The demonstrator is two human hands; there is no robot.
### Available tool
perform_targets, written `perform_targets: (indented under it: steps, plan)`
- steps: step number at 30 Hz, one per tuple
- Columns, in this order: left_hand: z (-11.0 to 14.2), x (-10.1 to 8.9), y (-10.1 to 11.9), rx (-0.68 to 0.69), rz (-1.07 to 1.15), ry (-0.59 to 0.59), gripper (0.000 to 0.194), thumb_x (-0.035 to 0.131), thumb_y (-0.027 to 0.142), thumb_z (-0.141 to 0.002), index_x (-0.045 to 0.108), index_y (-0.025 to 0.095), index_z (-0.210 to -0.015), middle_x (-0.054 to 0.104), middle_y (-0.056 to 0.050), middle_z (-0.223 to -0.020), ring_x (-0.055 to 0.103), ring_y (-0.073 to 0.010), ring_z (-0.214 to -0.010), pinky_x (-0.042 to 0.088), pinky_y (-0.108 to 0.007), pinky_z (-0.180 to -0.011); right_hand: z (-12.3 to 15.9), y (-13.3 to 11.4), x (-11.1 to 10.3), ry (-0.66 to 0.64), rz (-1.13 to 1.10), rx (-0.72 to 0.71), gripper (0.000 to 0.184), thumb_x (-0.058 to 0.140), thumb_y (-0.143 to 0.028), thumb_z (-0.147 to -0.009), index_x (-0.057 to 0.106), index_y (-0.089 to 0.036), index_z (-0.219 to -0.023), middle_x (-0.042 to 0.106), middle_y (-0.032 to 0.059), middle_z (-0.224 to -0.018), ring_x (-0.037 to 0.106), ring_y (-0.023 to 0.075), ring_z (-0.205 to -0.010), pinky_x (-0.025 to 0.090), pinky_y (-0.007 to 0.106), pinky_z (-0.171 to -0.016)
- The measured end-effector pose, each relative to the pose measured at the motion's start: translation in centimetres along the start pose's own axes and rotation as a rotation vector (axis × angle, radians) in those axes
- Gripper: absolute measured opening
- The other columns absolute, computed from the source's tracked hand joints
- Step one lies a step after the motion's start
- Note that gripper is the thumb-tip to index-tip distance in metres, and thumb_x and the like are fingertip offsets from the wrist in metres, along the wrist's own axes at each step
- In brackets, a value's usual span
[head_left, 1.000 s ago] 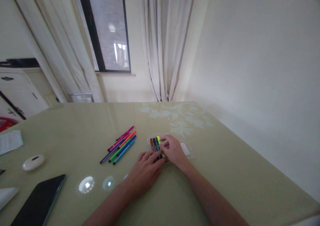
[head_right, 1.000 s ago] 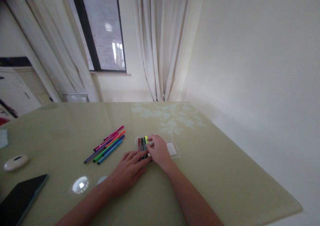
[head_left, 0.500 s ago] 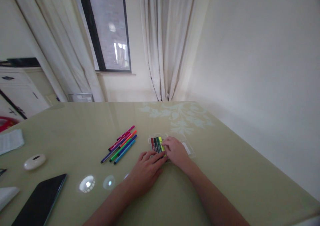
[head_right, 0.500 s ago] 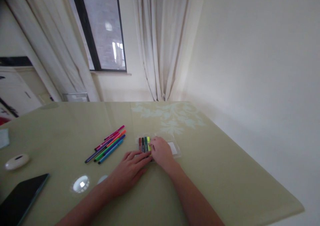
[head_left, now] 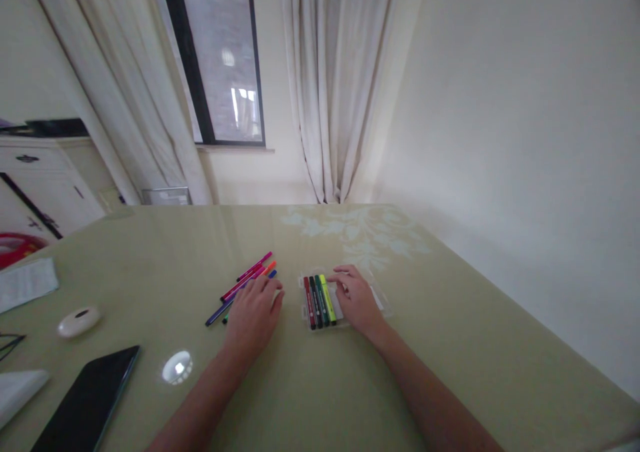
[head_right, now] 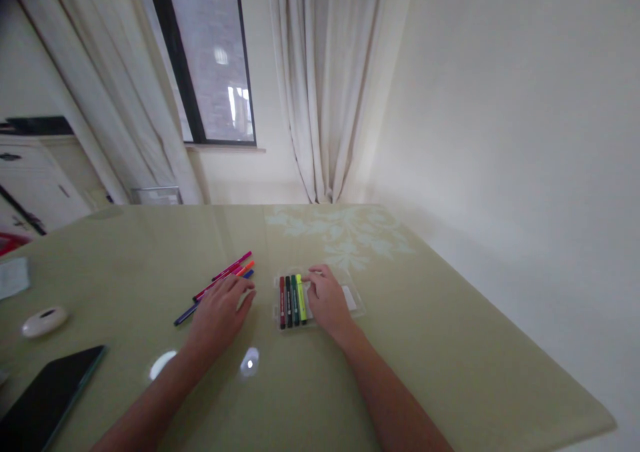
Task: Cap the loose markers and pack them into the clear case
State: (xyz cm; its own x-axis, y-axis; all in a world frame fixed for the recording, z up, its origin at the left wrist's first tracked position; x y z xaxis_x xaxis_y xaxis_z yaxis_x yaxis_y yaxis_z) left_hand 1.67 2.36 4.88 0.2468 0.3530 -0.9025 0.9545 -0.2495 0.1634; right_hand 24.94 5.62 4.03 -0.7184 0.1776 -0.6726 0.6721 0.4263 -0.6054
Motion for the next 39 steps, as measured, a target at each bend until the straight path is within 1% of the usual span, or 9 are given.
perform_targets:
  steps: [4,7,11,14,18,21,24,33,39]
  plan:
    - [-0.1,-0.4,-3.0,-0.192,-0.236,-0.112,0.025,0.052,0.032,-0.099,0.067,0.021,-0.117,0.068,-0.013,-0.122,0.063,-0.0321,-0.112,0.052,-0.046,-0.093,-0.3,0.6,-0.5,0.093,-0.093,0.061,0.035,0.047,-0.007,-0.09,0.078,-0.02,-0.099,0.064,0.0105,-0.119,0.066,0.0197,-0.099,0.057,0.029,-0.073]
    - [0.2,0.2,-3.5,-0.217,-0.255,-0.176,0.025,0.051,0.034,-0.099,0.067,0.021,-0.114,0.068,-0.013,-0.123,0.064,-0.0303,-0.11,0.052,-0.044,-0.093,-0.4,0.8,-0.7,0.132,-0.127,0.079,0.033,0.048,-0.01,-0.089,0.078,-0.02,-0.095,0.065,0.0102,-0.117,0.066,0.0186,-0.094,0.055,0.026,-0.068]
    - [0.2,0.9,-3.4,-0.168,-0.225,-0.133,0.024,0.048,0.033,-0.1,0.068,0.021,-0.099,0.07,-0.014,-0.113,0.065,-0.0301,-0.106,0.052,-0.045,-0.092,-0.4,0.8,-0.9,0.15,-0.143,0.09,0.031,0.049,-0.013,-0.09,0.078,-0.019,-0.095,0.065,0.0107,-0.117,0.066,0.0172,-0.089,0.055,0.026,-0.068]
    - [0.0,1.1,-2.8,-0.098,-0.131,-0.067,0.025,0.046,0.033,-0.101,0.064,0.019,-0.091,0.071,-0.013,-0.105,0.067,-0.0303,-0.102,0.053,-0.045,-0.09,-0.4,0.4,-1.1,0.144,-0.157,0.088,0.029,0.049,-0.014,-0.09,0.078,-0.019,-0.095,0.066,0.0116,-0.116,0.066,0.0185,-0.092,0.055,0.027,-0.07]
    - [0.0,1.0,-0.9,-0.045,0.141,-0.022,0.028,0.039,0.037,-0.106,0.059,0.02,-0.095,0.072,-0.007,-0.09,0.07,-0.0241,-0.085,0.054,-0.036,-0.076,-0.2,-0.5,-0.5,0.057,-0.261,0.109,0.02,0.059,-0.028,-0.093,0.077,-0.02,-0.099,0.071,0.009,-0.105,0.066,0.0176,-0.082,0.054,0.029,-0.07]
    - [0.4,0.6,1.4,0.038,0.259,0.036,0.03,0.036,0.041,-0.108,0.057,0.021,-0.1,0.071,-0.005,-0.091,0.07,-0.0211,-0.081,0.053,-0.032,-0.07,0.1,-1.5,1.0,-0.108,-0.551,0.155,0.029,0.074,-0.041,-0.087,0.074,-0.021,-0.108,0.076,0.0055,-0.094,0.069,0.0187,-0.08,0.055,0.031,-0.074]
    - [1.2,-0.1,3.6,0.168,0.316,0.115,0.032,0.035,0.043,-0.109,0.059,0.023,-0.105,0.07,-0.003,-0.093,0.069,-0.0193,-0.081,0.054,-0.031,-0.072,0.5,-2.4,1.8,-0.185,-0.833,0.214,0.034,0.08,-0.047,-0.082,0.075,-0.021,-0.103,0.076,0.0039,-0.091,0.071,0.02,-0.082,0.056,0.033,-0.077]
    - [2.0,-2.0,4.1,0.228,0.407,0.271,0.021,0.045,0.03,-0.107,0.06,0.023,-0.12,0.071,-0.006,-0.104,0.069,-0.0184,-0.092,0.055,-0.031,-0.083,-0.2,-1.0,-0.8,0.035,-1.007,0.331,0.032,0.085,-0.042,-0.075,0.076,-0.021,-0.098,0.076,0.004,-0.086,0.071,0.0189,-0.079,0.054,0.03,-0.072]
    - [2.3,-1.8,4.3,0.253,0.457,0.285,0.022,0.052,0.032,-0.105,0.063,0.023,-0.121,0.073,-0.005,-0.104,0.07,-0.0164,-0.087,0.057,-0.029,-0.081,0.0,-0.8,-0.5,0.029,-1.148,0.416,0.038,0.09,-0.042,-0.07,0.075,-0.022,-0.099,0.076,0.0031,-0.089,0.072,0.0186,-0.08,0.055,0.029,-0.072]
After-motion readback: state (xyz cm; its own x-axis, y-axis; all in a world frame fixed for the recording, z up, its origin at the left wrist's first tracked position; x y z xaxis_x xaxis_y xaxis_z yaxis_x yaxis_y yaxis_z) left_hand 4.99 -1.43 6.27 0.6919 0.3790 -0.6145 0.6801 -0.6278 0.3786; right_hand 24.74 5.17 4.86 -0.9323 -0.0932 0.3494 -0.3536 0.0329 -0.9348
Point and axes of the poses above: each hand's wrist, its own z-axis away from the middle knuckle, its own x-axis out of the palm, y = z × x, the point moved 5 cm from there along -z, towards the middle knuckle
